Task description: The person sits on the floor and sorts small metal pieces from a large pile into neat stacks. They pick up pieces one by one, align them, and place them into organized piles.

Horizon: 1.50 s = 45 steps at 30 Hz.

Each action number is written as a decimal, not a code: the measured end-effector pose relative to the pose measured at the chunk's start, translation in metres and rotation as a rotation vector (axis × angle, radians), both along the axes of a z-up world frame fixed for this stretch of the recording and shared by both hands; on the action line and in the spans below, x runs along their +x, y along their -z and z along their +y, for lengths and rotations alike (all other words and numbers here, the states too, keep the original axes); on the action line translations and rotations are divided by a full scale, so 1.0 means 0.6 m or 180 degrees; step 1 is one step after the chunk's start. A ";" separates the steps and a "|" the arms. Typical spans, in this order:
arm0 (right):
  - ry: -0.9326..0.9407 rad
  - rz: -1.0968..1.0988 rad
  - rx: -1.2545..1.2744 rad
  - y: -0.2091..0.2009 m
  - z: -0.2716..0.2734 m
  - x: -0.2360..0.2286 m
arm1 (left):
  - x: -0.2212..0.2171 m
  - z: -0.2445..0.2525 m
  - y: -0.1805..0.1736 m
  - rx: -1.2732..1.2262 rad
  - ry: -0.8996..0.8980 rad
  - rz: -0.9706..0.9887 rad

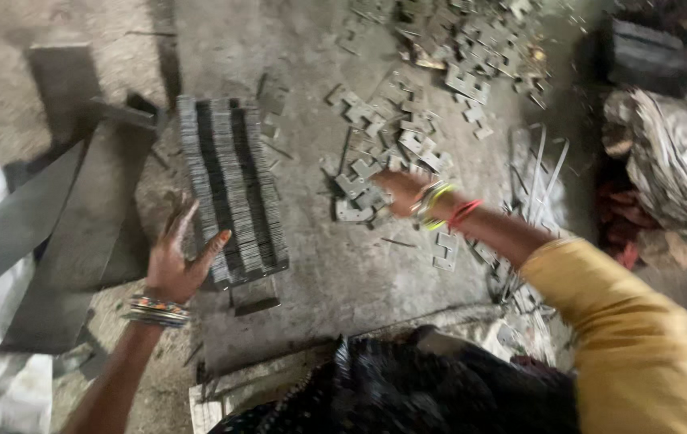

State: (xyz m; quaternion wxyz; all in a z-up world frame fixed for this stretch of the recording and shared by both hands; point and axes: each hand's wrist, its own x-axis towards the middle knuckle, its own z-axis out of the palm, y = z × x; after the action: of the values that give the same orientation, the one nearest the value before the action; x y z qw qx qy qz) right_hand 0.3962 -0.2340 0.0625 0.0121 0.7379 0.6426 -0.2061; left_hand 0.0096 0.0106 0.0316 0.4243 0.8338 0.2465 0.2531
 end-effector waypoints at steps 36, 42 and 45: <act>0.5357 0.1674 0.1295 0.135 -0.548 0.200 | 0.551 -0.294 0.142 0.1145 0.0445 0.1876; 0.5101 0.0180 0.2332 0.086 -0.702 0.384 | 0.565 -0.274 0.151 0.1089 0.0347 0.1798; 0.4991 -0.0433 0.3071 0.098 -0.758 0.423 | 0.565 -0.268 0.163 0.1103 0.0317 0.1657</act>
State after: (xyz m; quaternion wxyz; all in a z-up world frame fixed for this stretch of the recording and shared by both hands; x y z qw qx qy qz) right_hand 0.6503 -0.6891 0.0037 -0.4021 0.8976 -0.0269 0.1787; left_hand 0.3485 -0.1501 -0.0663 0.2104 0.9415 0.2589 0.0483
